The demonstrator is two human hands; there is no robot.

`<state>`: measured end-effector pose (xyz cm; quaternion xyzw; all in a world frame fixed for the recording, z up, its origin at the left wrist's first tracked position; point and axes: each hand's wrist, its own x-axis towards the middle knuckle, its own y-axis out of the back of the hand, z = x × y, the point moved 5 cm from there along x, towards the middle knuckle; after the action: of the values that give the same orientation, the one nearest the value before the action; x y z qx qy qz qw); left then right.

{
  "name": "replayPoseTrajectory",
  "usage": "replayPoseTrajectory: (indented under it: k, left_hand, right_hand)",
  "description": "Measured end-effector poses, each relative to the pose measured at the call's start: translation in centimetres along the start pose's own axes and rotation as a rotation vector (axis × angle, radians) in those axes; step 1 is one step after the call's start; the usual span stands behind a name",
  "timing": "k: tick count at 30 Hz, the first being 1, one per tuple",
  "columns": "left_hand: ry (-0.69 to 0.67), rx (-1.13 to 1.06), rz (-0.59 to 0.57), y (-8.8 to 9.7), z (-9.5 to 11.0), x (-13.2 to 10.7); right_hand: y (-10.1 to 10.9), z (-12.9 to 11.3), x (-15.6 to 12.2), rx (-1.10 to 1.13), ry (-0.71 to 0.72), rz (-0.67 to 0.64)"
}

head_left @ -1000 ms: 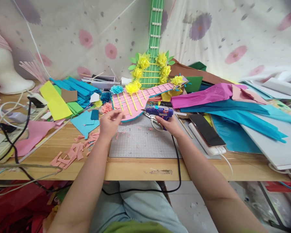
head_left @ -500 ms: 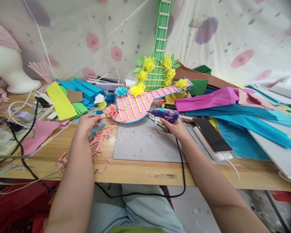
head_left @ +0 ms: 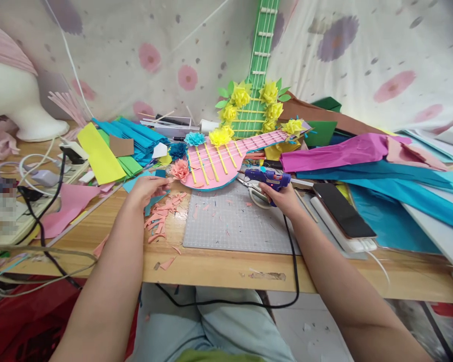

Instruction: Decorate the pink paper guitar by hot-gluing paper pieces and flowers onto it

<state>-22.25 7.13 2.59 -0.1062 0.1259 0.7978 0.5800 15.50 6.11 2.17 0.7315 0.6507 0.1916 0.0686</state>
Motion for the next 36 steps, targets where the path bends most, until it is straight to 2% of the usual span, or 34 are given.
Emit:
replayPoseTrajectory:
  k: [3, 23, 36]
  left_hand:
    - [0.017, 0.045, -0.041, -0.5, 0.0, -0.1]
    - [0.038, 0.023, -0.04, -1.4, -0.1, 0.3]
    - [0.1, -0.123, -0.073, -1.9, -0.3, 0.4]
  right_hand:
    - [0.1, 0.1, 0.0, 0.0, 0.009, 0.011]
    - [0.2, -1.4, -0.4, -0.018, 0.007, 0.007]
    - [0.3, -1.5, -0.5, -0.018, -0.005, 0.022]
